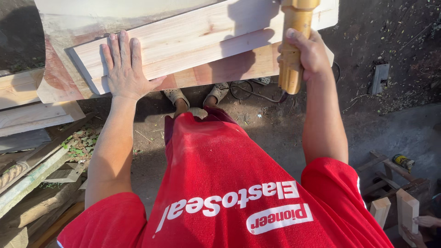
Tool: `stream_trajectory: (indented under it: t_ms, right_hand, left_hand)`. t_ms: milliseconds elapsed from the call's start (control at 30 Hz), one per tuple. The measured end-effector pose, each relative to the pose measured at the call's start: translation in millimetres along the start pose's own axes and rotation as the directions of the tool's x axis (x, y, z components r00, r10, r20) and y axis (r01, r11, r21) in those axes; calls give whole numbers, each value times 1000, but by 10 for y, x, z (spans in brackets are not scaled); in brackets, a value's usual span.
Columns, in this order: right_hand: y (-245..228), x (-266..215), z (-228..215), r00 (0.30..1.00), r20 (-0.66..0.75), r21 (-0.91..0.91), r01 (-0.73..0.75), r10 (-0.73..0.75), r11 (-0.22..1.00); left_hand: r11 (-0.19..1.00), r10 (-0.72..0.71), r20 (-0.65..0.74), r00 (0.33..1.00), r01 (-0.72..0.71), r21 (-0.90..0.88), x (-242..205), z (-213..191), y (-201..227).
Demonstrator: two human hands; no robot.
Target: The person uses an angle grinder with a sanding disc to smooth the surface of a wooden plank resting on a workbench. They move the tool along the plank, flip it to sand the other side, and then place the finished plank on a stack.
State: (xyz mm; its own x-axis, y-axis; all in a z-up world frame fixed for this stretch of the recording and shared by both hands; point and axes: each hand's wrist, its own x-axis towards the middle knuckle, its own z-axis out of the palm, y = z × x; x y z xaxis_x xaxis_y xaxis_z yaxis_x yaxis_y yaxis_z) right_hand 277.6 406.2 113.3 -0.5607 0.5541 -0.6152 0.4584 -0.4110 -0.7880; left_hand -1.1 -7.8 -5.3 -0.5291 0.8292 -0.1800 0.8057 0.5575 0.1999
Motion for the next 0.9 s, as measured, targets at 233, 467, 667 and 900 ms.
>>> stream_trajectory:
  t_ms: [233,467,667,900]
  right_hand:
    - [-4,9,-461,993,-107,125,63,-49,990]
    - [383,-227,464,990,134,92,24,-36,995]
    - [501,-454,1113,941,338,-250,117,-27,961]
    - [339,-488,789,982,169,-194,-46,80,980]
  left_hand:
    - [997,50,-49,998,-47,67,-77,61,-126]
    - [999,-16,13,1000,16,28,-63,21,-115]
    - [995,-75,20,997,74,71,36,-115,74]
    - [998,-61,28,998,60,36,66,-110,74]
